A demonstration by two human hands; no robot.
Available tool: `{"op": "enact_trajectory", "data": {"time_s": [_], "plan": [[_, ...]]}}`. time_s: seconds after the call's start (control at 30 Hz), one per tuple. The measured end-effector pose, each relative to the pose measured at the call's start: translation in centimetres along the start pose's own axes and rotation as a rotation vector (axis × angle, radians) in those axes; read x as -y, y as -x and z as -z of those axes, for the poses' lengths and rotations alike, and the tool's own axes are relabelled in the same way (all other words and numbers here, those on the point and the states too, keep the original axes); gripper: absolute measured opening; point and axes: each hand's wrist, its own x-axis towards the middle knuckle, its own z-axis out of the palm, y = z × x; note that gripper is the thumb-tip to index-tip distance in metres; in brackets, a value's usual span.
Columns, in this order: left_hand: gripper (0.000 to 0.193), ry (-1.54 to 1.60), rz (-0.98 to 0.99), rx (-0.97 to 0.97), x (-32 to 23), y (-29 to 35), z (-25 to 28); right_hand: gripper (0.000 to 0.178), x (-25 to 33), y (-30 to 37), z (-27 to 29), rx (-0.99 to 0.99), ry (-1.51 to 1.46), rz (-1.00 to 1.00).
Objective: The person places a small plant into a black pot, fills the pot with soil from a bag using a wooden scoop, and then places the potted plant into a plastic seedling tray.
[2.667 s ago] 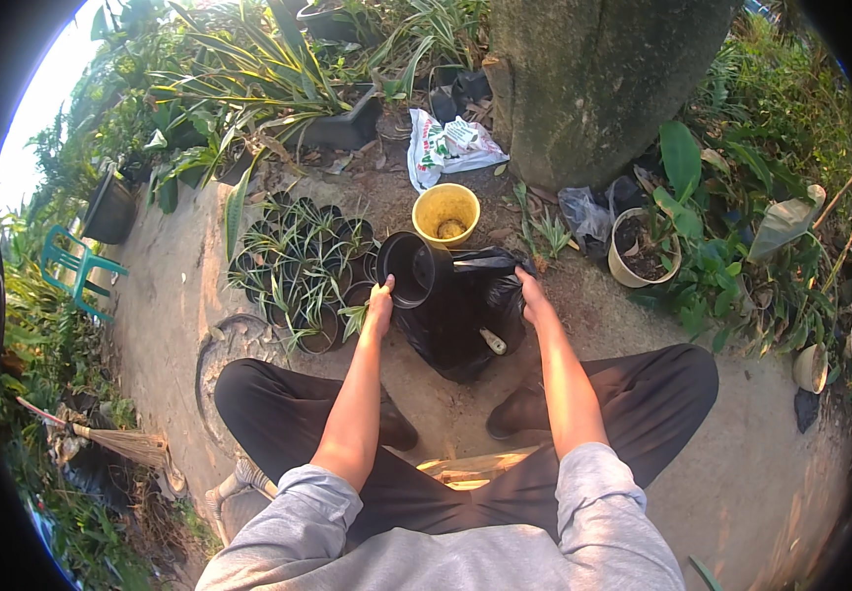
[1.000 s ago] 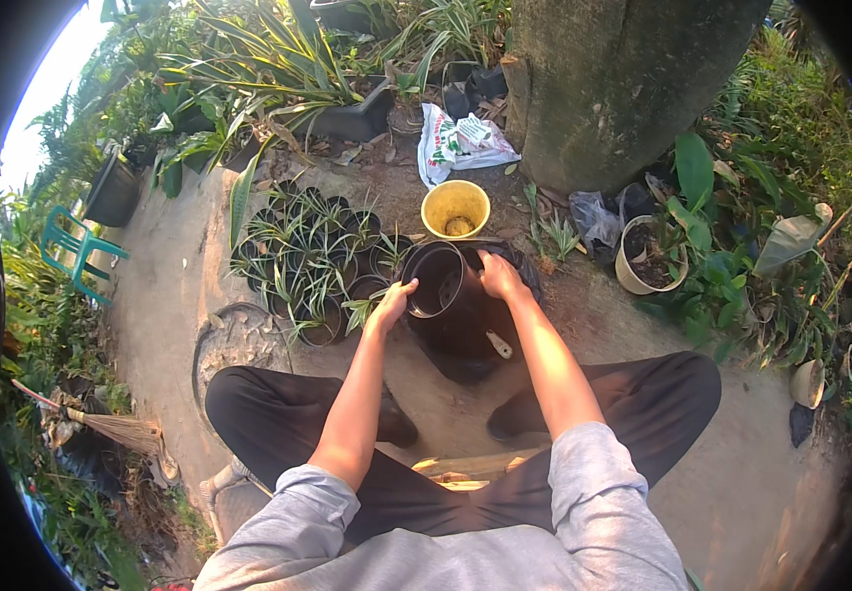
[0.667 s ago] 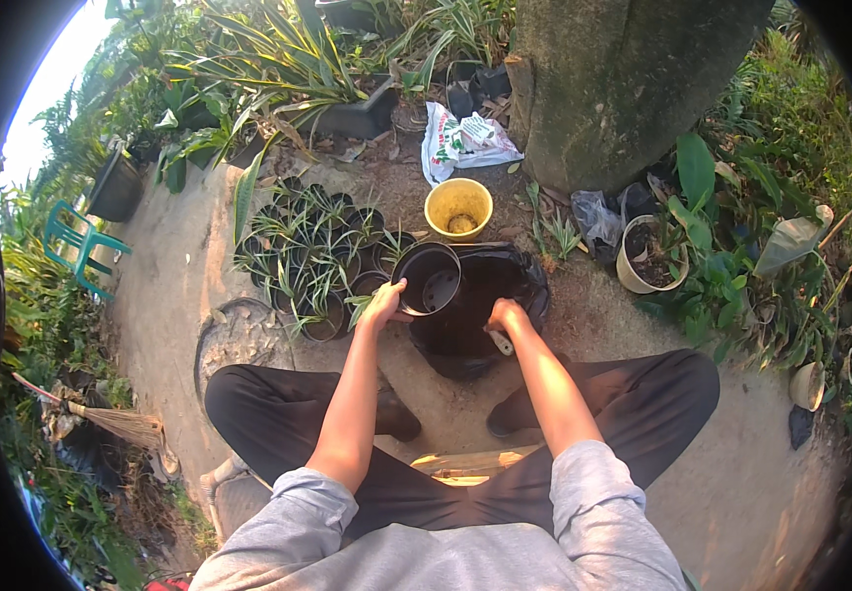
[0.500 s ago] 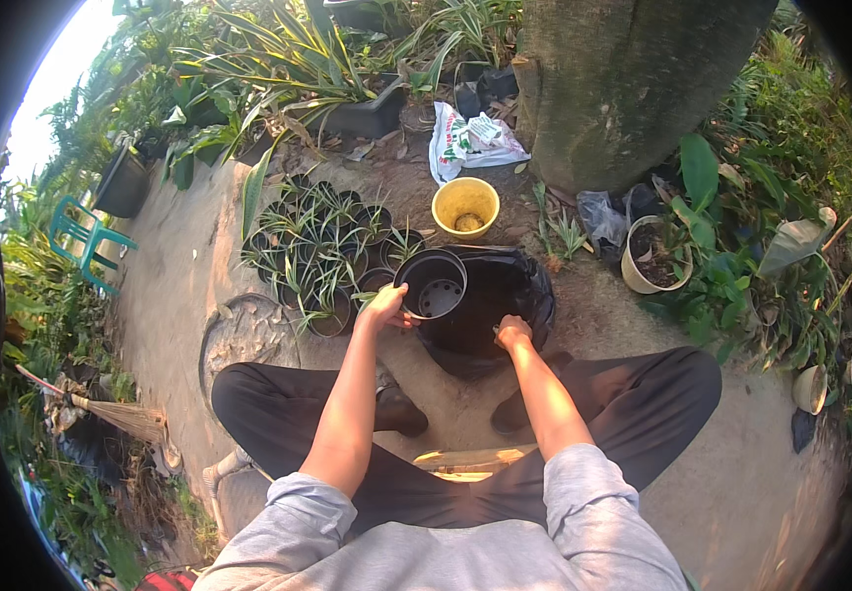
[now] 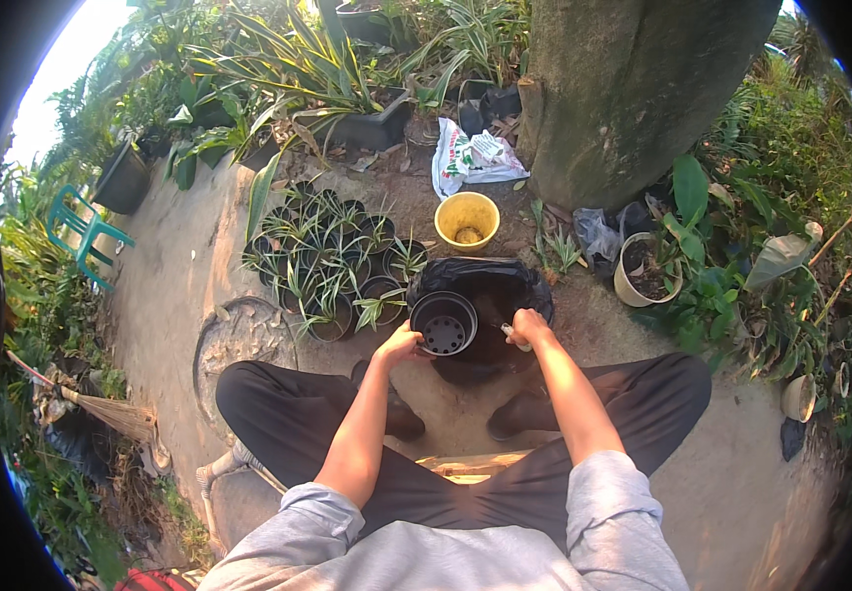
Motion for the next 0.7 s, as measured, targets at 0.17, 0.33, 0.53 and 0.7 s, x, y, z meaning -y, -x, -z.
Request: {"op": "enact_trajectory", "data": {"time_s": [0.17, 0.33, 0.53, 0.7], "plan": [[0.061, -0.035, -0.046, 0.014, -0.6, 0.6, -1.2, 0.041, 1.3, 2.4, 6.7, 0.0, 0.128, 0.101], [0.064, -0.012, -0.16, -0.043, -1.2, 0.6, -2.7, 0.04, 2.2, 5.6, 10.5, -0.076, 0.181, 0.147], [0.061, 0.02, -0.118, -0.019, -1.1, 0.1, -2.5, 0.036, 1.8, 5.7, 10.3, -0.096, 0.115, 0.179], [0.059, -0.02, -0.107, -0.017, -0.8, -0.1, -2.2, 0.038, 2.1, 7.0, 10.7, -0.066, -0.001, 0.181]]}}
